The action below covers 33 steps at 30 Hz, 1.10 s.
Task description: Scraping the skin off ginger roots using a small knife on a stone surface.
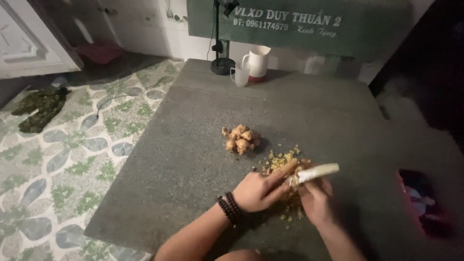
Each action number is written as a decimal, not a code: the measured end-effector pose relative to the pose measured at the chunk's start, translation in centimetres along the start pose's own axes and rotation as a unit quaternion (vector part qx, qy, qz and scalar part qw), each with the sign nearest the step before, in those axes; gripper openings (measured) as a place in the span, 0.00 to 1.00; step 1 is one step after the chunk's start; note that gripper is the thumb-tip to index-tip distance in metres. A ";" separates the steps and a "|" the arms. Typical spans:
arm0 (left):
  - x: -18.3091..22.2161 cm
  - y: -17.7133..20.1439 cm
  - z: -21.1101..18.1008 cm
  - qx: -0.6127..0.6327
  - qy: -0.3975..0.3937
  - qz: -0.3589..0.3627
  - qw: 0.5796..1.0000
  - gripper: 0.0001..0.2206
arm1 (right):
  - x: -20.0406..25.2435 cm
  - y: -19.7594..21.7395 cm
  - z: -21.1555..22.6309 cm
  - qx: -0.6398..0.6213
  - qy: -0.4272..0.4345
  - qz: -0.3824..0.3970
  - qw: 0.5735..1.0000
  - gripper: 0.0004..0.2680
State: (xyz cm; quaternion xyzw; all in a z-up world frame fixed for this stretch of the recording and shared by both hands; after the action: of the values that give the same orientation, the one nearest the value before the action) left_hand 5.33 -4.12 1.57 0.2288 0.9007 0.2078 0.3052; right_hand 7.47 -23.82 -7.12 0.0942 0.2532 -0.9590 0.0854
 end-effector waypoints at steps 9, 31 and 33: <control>3.0 0.8 1.3 -0.027 -0.036 -0.034 0.998 0.31 | -0.6 0.6 -3.2 0.027 -0.093 0.047 0.994 0.16; 1.8 0.1 -0.8 0.058 0.032 -0.069 0.995 0.19 | 2.0 -2.1 -1.6 0.131 -0.086 -0.022 0.987 0.17; 1.9 0.4 -1.0 0.126 0.069 -0.024 0.989 0.21 | 1.8 -2.8 -0.9 0.082 -0.070 -0.004 0.994 0.17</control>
State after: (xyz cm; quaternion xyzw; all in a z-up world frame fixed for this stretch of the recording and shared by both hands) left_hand 3.50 -2.98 1.68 0.2290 0.9438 0.1005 0.2161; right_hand 5.23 -21.22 -7.02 0.0328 0.1676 -0.9811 0.0911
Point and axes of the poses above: each hand's wrist, its own x-axis away from the middle knuckle, its own y-axis out of the back of the hand, z = x × y, the point moved 3 cm from there along -x, towards the middle knuckle, and after that the axes turned 12 degrees about x, right-handed, at the moved point
